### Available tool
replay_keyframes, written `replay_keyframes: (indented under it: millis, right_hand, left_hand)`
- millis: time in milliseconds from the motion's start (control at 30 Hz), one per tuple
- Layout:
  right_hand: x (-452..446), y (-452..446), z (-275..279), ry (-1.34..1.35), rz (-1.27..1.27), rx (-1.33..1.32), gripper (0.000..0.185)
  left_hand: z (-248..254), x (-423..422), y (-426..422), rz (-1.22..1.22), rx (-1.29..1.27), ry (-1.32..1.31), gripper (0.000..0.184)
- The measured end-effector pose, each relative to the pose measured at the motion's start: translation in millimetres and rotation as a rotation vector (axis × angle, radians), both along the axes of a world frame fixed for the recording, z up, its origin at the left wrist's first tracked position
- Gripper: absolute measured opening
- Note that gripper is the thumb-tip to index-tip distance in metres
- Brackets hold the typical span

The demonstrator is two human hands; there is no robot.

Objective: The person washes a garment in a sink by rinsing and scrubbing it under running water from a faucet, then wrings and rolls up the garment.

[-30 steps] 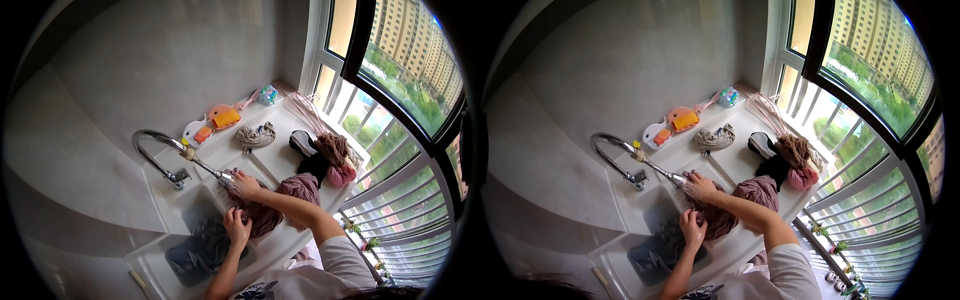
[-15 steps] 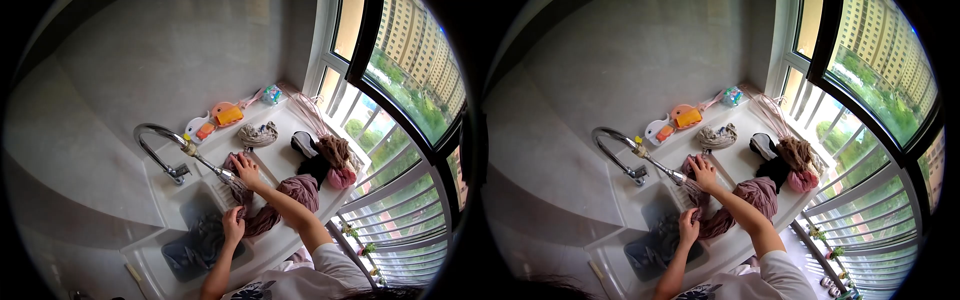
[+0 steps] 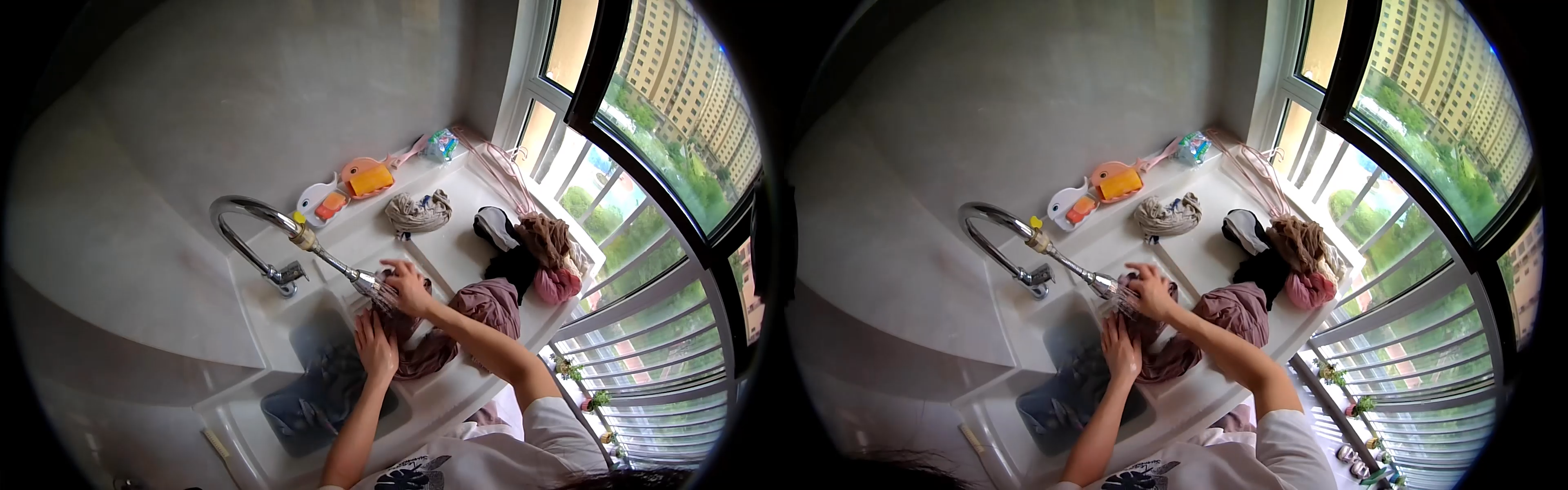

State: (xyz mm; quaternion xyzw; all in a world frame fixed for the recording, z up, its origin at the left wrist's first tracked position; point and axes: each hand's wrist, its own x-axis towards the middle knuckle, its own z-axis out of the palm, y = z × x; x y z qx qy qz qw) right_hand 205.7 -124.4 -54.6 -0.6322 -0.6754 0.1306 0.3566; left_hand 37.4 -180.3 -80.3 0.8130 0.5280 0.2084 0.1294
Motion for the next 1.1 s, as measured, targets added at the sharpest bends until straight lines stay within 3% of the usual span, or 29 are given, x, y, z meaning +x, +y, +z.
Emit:
replay_keyframes:
  millis: [33, 67, 133, 200, 267, 300, 367, 433, 467, 533, 567, 600, 700, 767, 800, 867, 967, 1000, 1033, 1100]
  right_hand:
    - [-18.7, -25.9, 17.2, -0.028, 0.095, 0.000, 0.028]
    - [-28.0, -41.5, -7.5, -0.147, 0.271, 0.003, 0.029]
    - [-30.7, -57.7, -0.1, -0.076, 0.458, -0.068, 0.032]
    - [-13.1, -14.9, -3.9, -0.115, 0.084, -0.128, 0.028]
    - [9.8, 32.5, -16.9, -0.304, -0.111, 0.124, 0.025]
    - [8.2, 42.8, -9.8, -0.304, -0.234, 0.049, 0.030]
    - [-3.5, 44.8, -3.0, -0.297, -0.269, 0.034, 0.035]
    - [-10.9, 38.5, -7.5, -0.254, -0.225, -0.046, 0.054]
    - [-5.8, 29.1, -9.5, -0.259, -0.228, -0.043, 0.054]
    - [11.3, 1.3, -0.2, -0.539, -0.152, 0.185, 0.052]
    - [17.7, -3.4, -5.0, -0.362, -0.254, 0.140, 0.044]
    - [22.9, -4.7, -10.3, -0.345, -0.372, -0.019, 0.045]
    - [31.5, -4.4, -9.8, -0.410, -0.407, -0.023, 0.036]
    - [48.1, 7.6, -6.9, 0.243, -0.321, -0.224, 0.025]
    - [52.9, 7.0, 13.3, 0.394, -0.309, -0.171, 0.021]
    - [66.2, 10.5, 58.9, 0.901, -0.228, -0.356, 0.021]
    - [65.7, -5.6, 144.4, 1.388, -0.121, -0.247, 0.022]
    - [68.3, -6.9, 155.1, 1.489, -0.109, -0.192, 0.023]
    - [76.5, 2.8, 137.0, 1.316, -0.005, 0.042, 0.025]
    - [72.4, 14.1, 106.5, 1.420, -0.090, -0.050, 0.025]
  left_hand:
    - [-0.2, 2.3, 1.3, 0.009, -0.010, -0.060, 0.057]
    - [-0.2, 0.3, 1.8, -0.043, -0.027, 0.090, 0.058]
    - [-3.8, -0.6, 3.3, -0.046, -0.019, 0.047, 0.060]
    - [-4.9, 0.7, 3.4, -0.028, 0.014, -0.054, 0.065]
    - [-1.4, -0.1, 2.0, -0.042, 0.026, -0.032, 0.069]
    - [-0.5, -0.9, 3.0, -0.056, 0.023, -0.021, 0.070]
    - [-0.5, -3.8, 2.7, -0.069, 0.017, -0.018, 0.072]
    - [-4.4, -9.2, 2.8, -0.073, -0.013, -0.004, 0.074]
    - [-6.5, -9.7, 4.3, -0.075, -0.045, 0.003, 0.077]
    - [5.6, -11.4, 6.6, -0.076, -0.083, 0.023, 0.081]
    - [13.2, -10.4, 5.9, -0.075, -0.124, 0.051, 0.085]
    - [23.0, -5.2, 4.5, -0.074, -0.134, 0.050, 0.085]
    - [42.5, 16.8, 9.0, -0.044, -0.007, 0.133, 0.078]
    - [32.9, 22.4, 19.9, -0.122, -0.077, 0.177, 0.074]
    - [30.8, 26.6, 24.4, -0.190, -0.153, 0.216, 0.069]
    - [29.6, 33.7, 39.5, -0.191, -0.245, 0.213, 0.061]
    - [21.1, 42.1, 54.4, -0.275, -0.690, -0.804, 0.057]
    - [16.3, 38.2, 58.7, -0.197, -1.091, -1.128, 0.057]
    - [23.8, 33.0, 61.2, -0.265, -1.191, -1.196, 0.056]
    - [29.3, 31.1, 59.9, -0.332, -1.286, -1.264, 0.055]
